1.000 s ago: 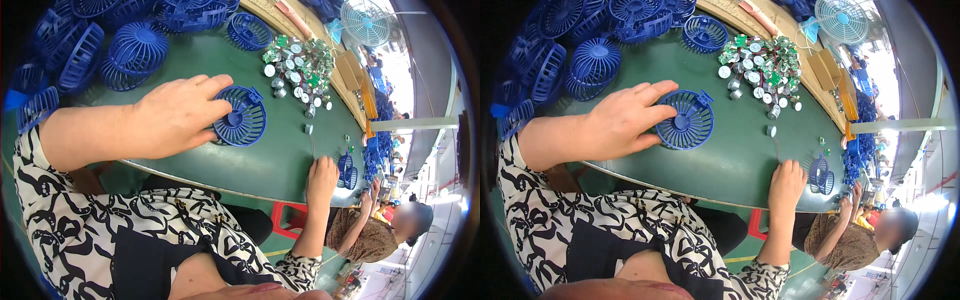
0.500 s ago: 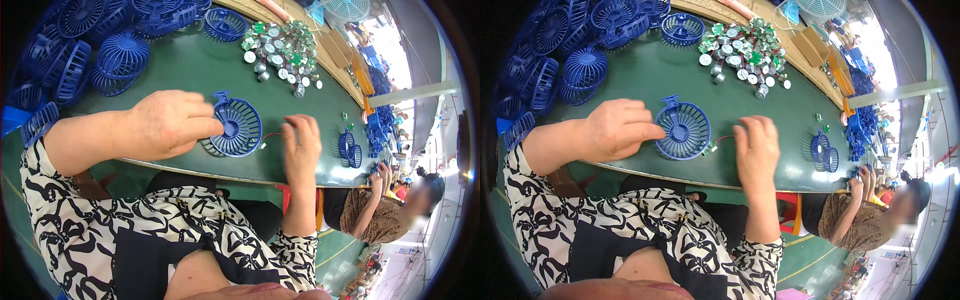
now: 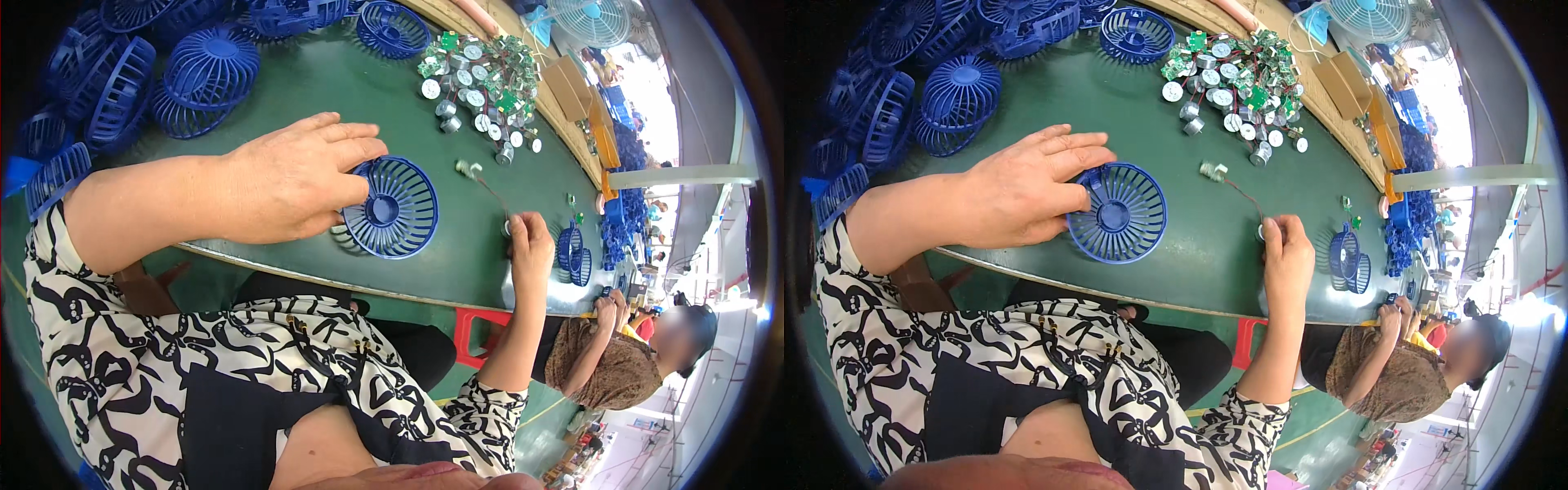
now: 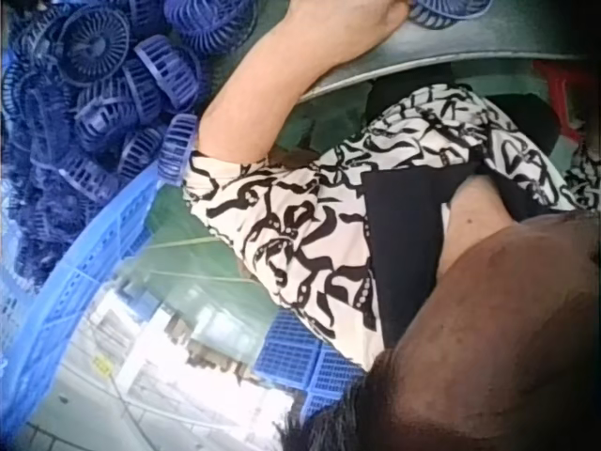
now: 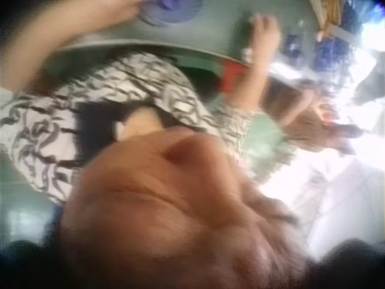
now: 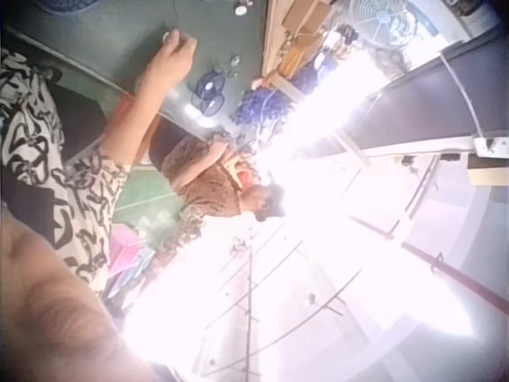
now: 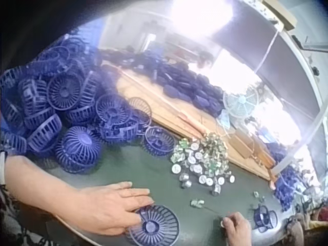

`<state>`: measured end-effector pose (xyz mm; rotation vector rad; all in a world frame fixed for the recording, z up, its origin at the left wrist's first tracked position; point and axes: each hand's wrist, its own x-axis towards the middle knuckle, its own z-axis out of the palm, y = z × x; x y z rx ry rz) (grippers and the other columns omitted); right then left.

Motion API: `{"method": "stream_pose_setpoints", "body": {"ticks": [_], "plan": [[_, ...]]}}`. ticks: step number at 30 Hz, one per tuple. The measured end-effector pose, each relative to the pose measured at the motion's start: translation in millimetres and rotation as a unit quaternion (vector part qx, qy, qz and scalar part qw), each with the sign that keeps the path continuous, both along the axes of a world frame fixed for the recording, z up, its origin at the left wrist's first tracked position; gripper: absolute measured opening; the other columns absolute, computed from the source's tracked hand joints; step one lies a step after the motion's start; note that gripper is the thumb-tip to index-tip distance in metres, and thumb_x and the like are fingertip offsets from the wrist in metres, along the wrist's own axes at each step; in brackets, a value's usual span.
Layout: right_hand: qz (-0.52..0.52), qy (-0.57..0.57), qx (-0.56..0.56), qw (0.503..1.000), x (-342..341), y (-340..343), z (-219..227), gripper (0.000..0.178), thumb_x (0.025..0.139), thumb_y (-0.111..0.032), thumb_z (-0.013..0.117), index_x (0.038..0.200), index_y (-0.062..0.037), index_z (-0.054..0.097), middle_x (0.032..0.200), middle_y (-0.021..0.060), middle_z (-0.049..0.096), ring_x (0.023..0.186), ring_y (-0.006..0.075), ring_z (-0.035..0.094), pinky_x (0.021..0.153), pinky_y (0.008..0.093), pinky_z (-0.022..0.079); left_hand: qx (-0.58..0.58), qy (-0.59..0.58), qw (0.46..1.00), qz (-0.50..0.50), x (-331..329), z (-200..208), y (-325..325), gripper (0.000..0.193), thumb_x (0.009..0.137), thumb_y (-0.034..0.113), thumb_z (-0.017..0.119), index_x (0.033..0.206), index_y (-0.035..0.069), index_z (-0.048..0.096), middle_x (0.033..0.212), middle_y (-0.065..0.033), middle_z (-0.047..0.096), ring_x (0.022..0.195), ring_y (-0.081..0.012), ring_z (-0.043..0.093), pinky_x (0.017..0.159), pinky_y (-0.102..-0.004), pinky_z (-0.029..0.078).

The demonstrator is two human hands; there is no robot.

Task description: Assembling internal components into plastic fan housings on a production line.

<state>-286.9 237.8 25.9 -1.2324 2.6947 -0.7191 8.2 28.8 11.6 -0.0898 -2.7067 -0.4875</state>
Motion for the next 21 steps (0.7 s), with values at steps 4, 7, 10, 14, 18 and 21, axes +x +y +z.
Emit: {"method": "stream_pose_setpoints", "body": {"ticks": [4, 7, 10, 14, 18, 21], "plan": [[0.035, 0.108, -0.05, 0.992, 13.5, 19.4, -10.8, 0.022, 0.091, -0.021, 0.065, 0.095, 0.0005, 0.062, 0.071, 0.0166, 0.063, 0.062, 0.0318, 0.06, 0.061, 0.0394, 0.048, 0.048, -0.023, 0.998, -0.019, 1.5, 2.3, -0.4, 0.037, 0.067, 0.009, 0.078, 0.101, 0.005, 0.064, 0.111, -0.0133, 0.057, 0.108, -0.0324, 0.056, 0.095, -0.045, 0.045], [0.053, 0.154, 0.009, 0.987, 21.2, 16.1, -6.1, 0.018, 0.084, -0.01, 0.071, 0.096, 0.0, 0.063, 0.075, 0.014, 0.062, 0.066, 0.028, 0.06, 0.064, 0.0373, 0.048, 0.059, 0.011, 0.997, -0.057, 1.1, -1.8, 2.6, 0.036, 0.069, 0.01, 0.077, 0.102, 0.006, 0.064, 0.103, -0.0103, 0.058, 0.098, -0.0298, 0.057, 0.086, -0.0418, 0.047], [0.067, 0.008, 0.031, 0.997, 45.1, -1.6, 18.8, 0.02, 0.084, -0.01, 0.071, 0.097, 0.001, 0.062, 0.079, 0.0113, 0.061, 0.068, 0.0242, 0.059, 0.065, 0.0348, 0.048, 0.041, -0.001, 0.997, -0.064, -1.9, -1.1, 2.5, 0.035, 0.071, 0.01, 0.076, 0.103, 0.006, 0.064, 0.102, -0.0096, 0.058, 0.095, -0.0288, 0.057, 0.083, -0.0413, 0.047], [0.216, 0.05, -0.063, 0.973, 85.7, -22.3, 27.5, 0.025, 0.077, -0.004, 0.075, 0.099, -0.0015, 0.064, 0.085, 0.0098, 0.061, 0.076, 0.0243, 0.059, 0.067, 0.0347, 0.048, 0.028, 0.007, 0.998, -0.056, -2.7, -3.3, 4.2, 0.032, 0.074, 0.011, 0.073, 0.103, 0.006, 0.063, 0.101, -0.0091, 0.058, 0.094, -0.0281, 0.057, 0.08, -0.0409, 0.047], [0.314, 0.088, -0.037, 0.945, 106.4, -39.8, 26.7, 0.03, 0.072, -0.007, 0.077, 0.1, -0.0043, 0.066, 0.089, 0.0098, 0.061, 0.083, 0.0306, 0.057, 0.072, 0.0388, 0.047, 0.023, 0.012, 0.999, -0.045, -2.3, -7.5, 3.9, 0.029, 0.074, 0.011, 0.073, 0.1, 0.007, 0.062, 0.098, -0.0075, 0.057, 0.092, -0.0266, 0.057, 0.078, -0.0388, 0.048], [0.367, 0.14, -0.005, 0.92, 112.0, -48.8, 28.2, 0.029, 0.072, -0.009, 0.077, 0.099, -0.0053, 0.067, 0.086, 0.009, 0.061, 0.077, 0.0304, 0.055, 0.071, 0.0397, 0.045, 0.021, 0.032, 0.998, -0.045, -2.6, -9.0, 4.3, 0.026, 0.074, 0.012, 0.072, 0.098, 0.007, 0.062, 0.096, -0.0071, 0.057, 0.091, -0.0262, 0.057, 0.077, -0.0383, 0.048]]}}
